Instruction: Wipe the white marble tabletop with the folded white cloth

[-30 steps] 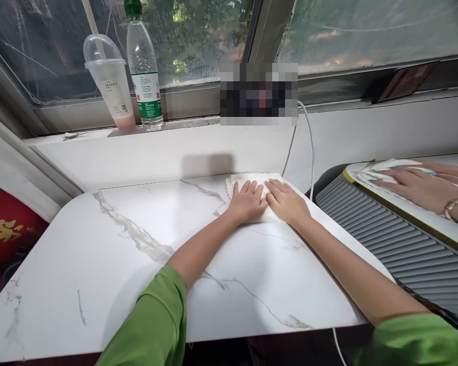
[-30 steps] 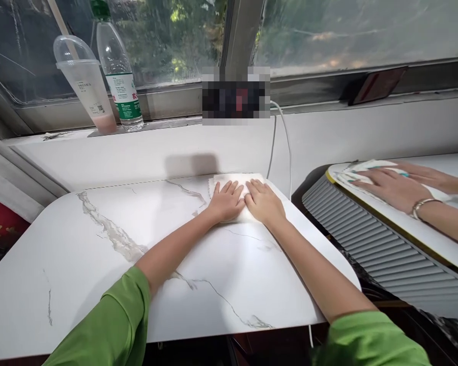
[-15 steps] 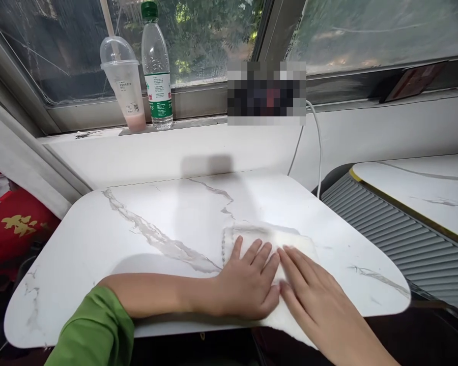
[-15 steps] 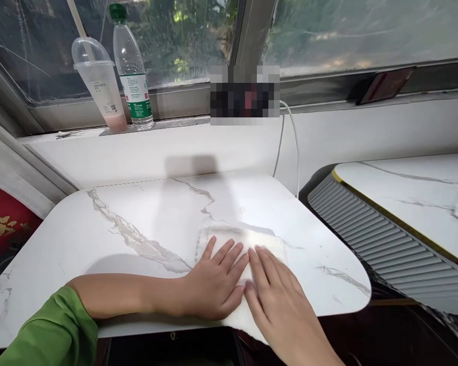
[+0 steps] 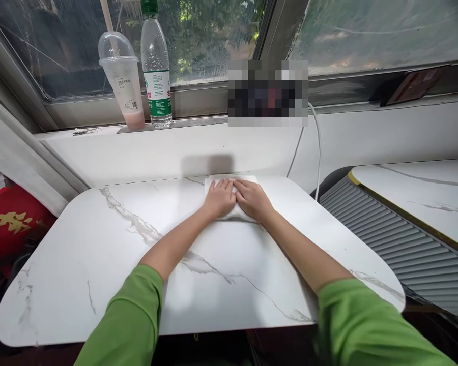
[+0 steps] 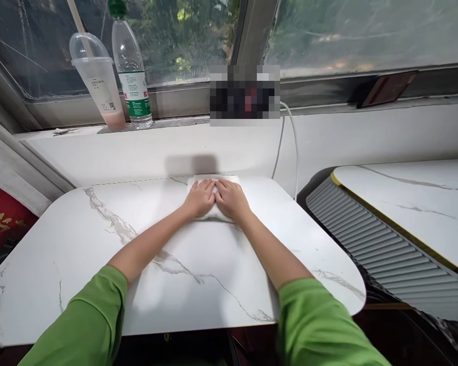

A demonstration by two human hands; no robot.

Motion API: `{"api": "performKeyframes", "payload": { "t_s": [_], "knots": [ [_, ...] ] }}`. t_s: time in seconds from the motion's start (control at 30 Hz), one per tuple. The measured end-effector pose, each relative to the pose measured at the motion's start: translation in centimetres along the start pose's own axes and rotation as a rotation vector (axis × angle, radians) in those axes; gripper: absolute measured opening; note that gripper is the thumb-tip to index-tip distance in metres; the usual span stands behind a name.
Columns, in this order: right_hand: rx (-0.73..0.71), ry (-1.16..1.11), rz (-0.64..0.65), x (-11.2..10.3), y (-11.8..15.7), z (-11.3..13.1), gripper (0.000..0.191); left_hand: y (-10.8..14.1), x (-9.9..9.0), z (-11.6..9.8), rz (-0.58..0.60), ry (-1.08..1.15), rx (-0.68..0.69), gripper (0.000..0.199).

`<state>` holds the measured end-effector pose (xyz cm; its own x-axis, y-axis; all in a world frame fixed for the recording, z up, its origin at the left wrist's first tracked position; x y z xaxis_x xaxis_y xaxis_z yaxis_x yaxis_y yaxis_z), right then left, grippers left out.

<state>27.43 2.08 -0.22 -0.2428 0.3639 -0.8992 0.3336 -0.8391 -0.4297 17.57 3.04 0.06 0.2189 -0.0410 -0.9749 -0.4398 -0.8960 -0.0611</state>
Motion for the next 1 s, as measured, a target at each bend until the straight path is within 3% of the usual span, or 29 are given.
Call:
{"api": "performKeyframes", "payload": {
  "t_s": [0.17,0.37,0.53,0.7,0.8,0.9,1.0],
  "knots": [
    [0.039,-0.047,0.011,1.0,-2.8,-0.7,0.044,-2.0,-0.2,1.7,-0.049,-0.001,-0.047,0.052],
    [0.031,-0.091,-0.008,0.4,-0.7,1.2,0.046,0.7,-0.2,1.6,-0.009,-0.038,-0.03,0.054],
    [0.036,-0.088,-0.032,-1.1,4.5,6.0,0.049,7.7,-0.9,1.1,0.031,-0.049,0.052,0.054],
    [-0.177,-0.262,-0.071,-3.9,11.5,12.4,0.051,18.4,-2.2,0.0,0.007,-0.063,0.183,0.058],
    [-0.252,-0.267,-0.109,-5.8,14.6,15.8,0.058,23.4,-2.9,-0.6,0.019,-0.072,0.294,0.057],
    [-0.309,-0.175,-0.109,-6.7,15.7,18.0,0.067,25.5,-3.2,-0.5,0.011,-0.058,0.313,0.059],
    [-0.329,-0.088,-0.085,-6.2,15.1,18.5,0.066,24.8,-3.0,0.0,0.029,-0.012,0.277,0.06]
  ]
}}
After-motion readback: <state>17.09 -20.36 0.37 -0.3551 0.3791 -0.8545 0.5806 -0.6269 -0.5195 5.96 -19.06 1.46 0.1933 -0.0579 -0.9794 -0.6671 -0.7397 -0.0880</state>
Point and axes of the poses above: each hand's wrist, its own y-axis away from the middle knuckle, its own x-axis out of the palm, z = x × y, the point moved 5 cm from there along -y, towards the middle knuckle, and after that the axes turned 9 degrees about -x, right-handed, at the moved point
